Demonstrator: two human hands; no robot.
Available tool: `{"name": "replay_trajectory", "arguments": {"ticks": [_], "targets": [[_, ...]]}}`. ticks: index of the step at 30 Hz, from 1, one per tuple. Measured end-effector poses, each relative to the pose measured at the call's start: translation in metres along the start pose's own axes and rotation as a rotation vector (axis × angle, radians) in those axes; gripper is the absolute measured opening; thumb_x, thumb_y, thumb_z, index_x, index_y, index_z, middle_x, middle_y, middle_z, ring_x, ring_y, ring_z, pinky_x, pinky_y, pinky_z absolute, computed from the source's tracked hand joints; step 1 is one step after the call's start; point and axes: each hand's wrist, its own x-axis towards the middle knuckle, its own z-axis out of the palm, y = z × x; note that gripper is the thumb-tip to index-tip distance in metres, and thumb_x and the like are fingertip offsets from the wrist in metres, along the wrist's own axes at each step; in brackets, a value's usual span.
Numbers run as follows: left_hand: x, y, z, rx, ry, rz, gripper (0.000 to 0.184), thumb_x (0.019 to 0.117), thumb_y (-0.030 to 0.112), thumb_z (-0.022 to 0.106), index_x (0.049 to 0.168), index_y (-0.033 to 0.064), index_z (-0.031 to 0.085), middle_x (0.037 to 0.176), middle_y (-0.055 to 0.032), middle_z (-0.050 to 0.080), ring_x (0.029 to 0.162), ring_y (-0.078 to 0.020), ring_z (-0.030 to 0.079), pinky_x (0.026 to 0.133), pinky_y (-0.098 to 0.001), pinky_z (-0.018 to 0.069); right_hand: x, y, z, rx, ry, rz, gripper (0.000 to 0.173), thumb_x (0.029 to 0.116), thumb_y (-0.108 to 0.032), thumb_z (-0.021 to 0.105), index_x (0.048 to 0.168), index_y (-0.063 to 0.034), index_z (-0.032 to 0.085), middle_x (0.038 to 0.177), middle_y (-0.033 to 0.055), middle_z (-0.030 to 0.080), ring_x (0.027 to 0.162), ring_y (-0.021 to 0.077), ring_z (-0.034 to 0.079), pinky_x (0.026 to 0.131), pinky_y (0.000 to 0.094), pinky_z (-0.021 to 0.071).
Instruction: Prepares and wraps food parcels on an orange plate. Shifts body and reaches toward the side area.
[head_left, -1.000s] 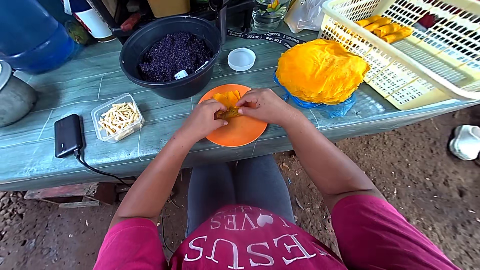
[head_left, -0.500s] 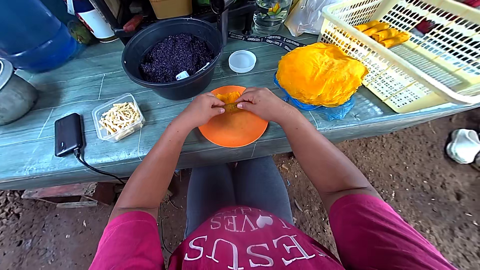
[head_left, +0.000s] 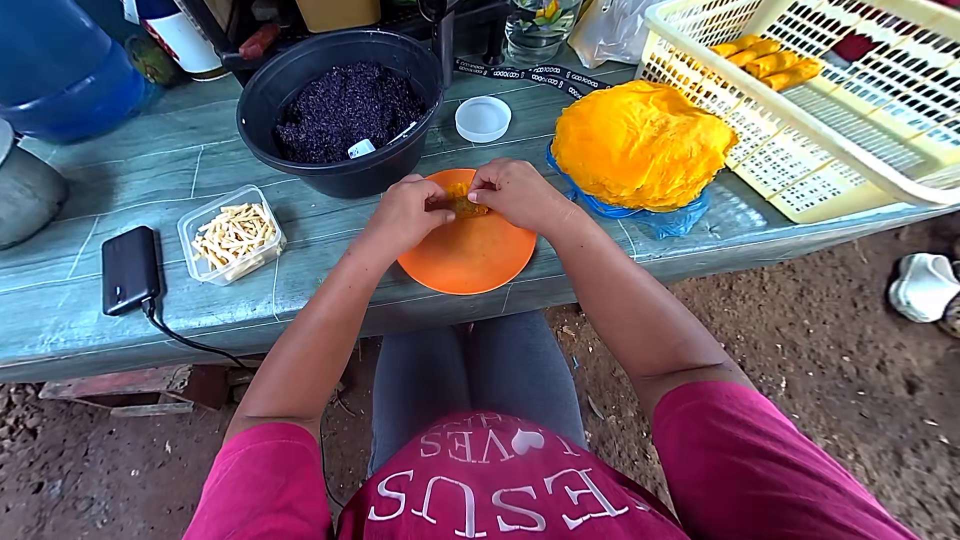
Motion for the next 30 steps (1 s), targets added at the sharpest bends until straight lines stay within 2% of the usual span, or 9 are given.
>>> {"name": "replay_trajectory", "arguments": {"ticks": [2,4,7,9,13,20,23,26,30], "targets": [[-0.001,0.000,0.003,0.015,-0.007,0.023,0.041,0.0853,0.010,0.083,0.121,-0.0023,0.067,0.117,-0.0197,0.067,0.109,-0.0306,0.065,0.099,-0.0468,0.0529,0.001,-0.001,-0.002,-0.018,-0.005,-0.005,0.021,0.1039,-0.017,0.059,0.102,-0.0006,0.073,0.104,0.0158,0.068,0.104,0.0276,0.065,0.095,0.0457,0.0499],[-0.001,-0.001,0.004,0.036,-0.015,0.043,0.038,0.0865,0.006,0.080,0.121,-0.0020,0.066,0.119,-0.0198,0.066,0.110,-0.0311,0.065,0.099,-0.0471,0.0525,-0.002,0.001,-0.001,-0.006,0.015,-0.054,0.021,0.1024,-0.018,0.062,0.102,0.0001,0.073,0.104,0.0159,0.067,0.100,0.0274,0.065,0.092,0.0446,0.0511],[0.001,-0.008,0.003,0.076,-0.030,0.103,0.030,0.0902,0.008,0.077,0.117,-0.0012,0.069,0.115,-0.0192,0.066,0.111,-0.0310,0.065,0.100,-0.0467,0.0519,-0.007,0.009,0.002,0.049,0.053,-0.224,0.033,0.0861,-0.014,0.082,0.113,0.0009,0.071,0.112,0.0192,0.067,0.102,0.0316,0.065,0.092,0.0482,0.0540],[0.002,-0.012,0.003,0.109,-0.042,0.150,0.029,0.0917,0.011,0.076,0.117,-0.0009,0.069,0.113,-0.0190,0.067,0.110,-0.0319,0.065,0.100,-0.0474,0.0516,-0.007,0.014,0.005,0.022,0.051,-0.322,0.034,0.0815,-0.008,0.083,0.113,-0.0015,0.072,0.116,0.0178,0.069,0.112,0.0319,0.065,0.099,0.0485,0.0527],[0.004,-0.019,0.000,0.177,-0.042,0.270,0.028,0.0939,0.010,0.072,0.118,-0.0021,0.070,0.115,-0.0197,0.069,0.112,-0.0335,0.066,0.101,-0.0478,0.0515,-0.004,0.021,0.007,-0.039,0.073,-0.386,0.023,0.0891,-0.004,0.074,0.112,-0.0014,0.074,0.114,0.0168,0.072,0.111,0.0305,0.068,0.100,0.0451,0.0533],[0.006,-0.026,-0.011,0.234,-0.123,0.446,0.023,0.0925,0.004,0.070,0.114,-0.0025,0.073,0.112,-0.0197,0.071,0.114,-0.0347,0.067,0.104,-0.0478,0.0502,-0.007,0.015,0.006,-0.112,0.012,-0.466,0.019,0.0911,-0.007,0.073,0.109,-0.0011,0.077,0.104,0.0154,0.073,0.103,0.0309,0.070,0.095,0.0466,0.0552],[0.005,-0.030,-0.012,0.177,-0.103,0.407,0.028,0.0900,0.005,0.074,0.118,-0.0007,0.074,0.118,-0.0184,0.071,0.120,-0.0336,0.064,0.109,-0.0456,0.0461,-0.008,0.022,0.006,-0.088,0.050,-0.488,0.026,0.0891,-0.011,0.076,0.113,-0.0032,0.077,0.110,0.0143,0.074,0.110,0.0316,0.067,0.100,0.0449,0.0519],[-0.003,-0.023,-0.009,0.112,-0.022,0.359,0.041,0.0860,0.009,0.079,0.125,-0.0005,0.071,0.125,-0.0184,0.067,0.122,-0.0333,0.060,0.108,-0.0459,0.0460,-0.015,0.020,0.002,-0.024,0.090,-0.461,0.042,0.0883,-0.010,0.077,0.128,-0.0016,0.070,0.126,0.0179,0.069,0.124,0.0336,0.062,0.108,0.0457,0.0488],[-0.005,-0.019,0.009,0.116,0.091,0.424,0.031,0.0883,0.014,0.079,0.117,0.0012,0.075,0.114,-0.0161,0.070,0.112,-0.0319,0.063,0.102,-0.0444,0.0495,-0.017,0.027,0.007,-0.004,0.181,-0.598,0.026,0.0873,-0.005,0.074,0.113,-0.0010,0.075,0.115,0.0148,0.074,0.113,0.0296,0.068,0.104,0.0409,0.0518]]}}
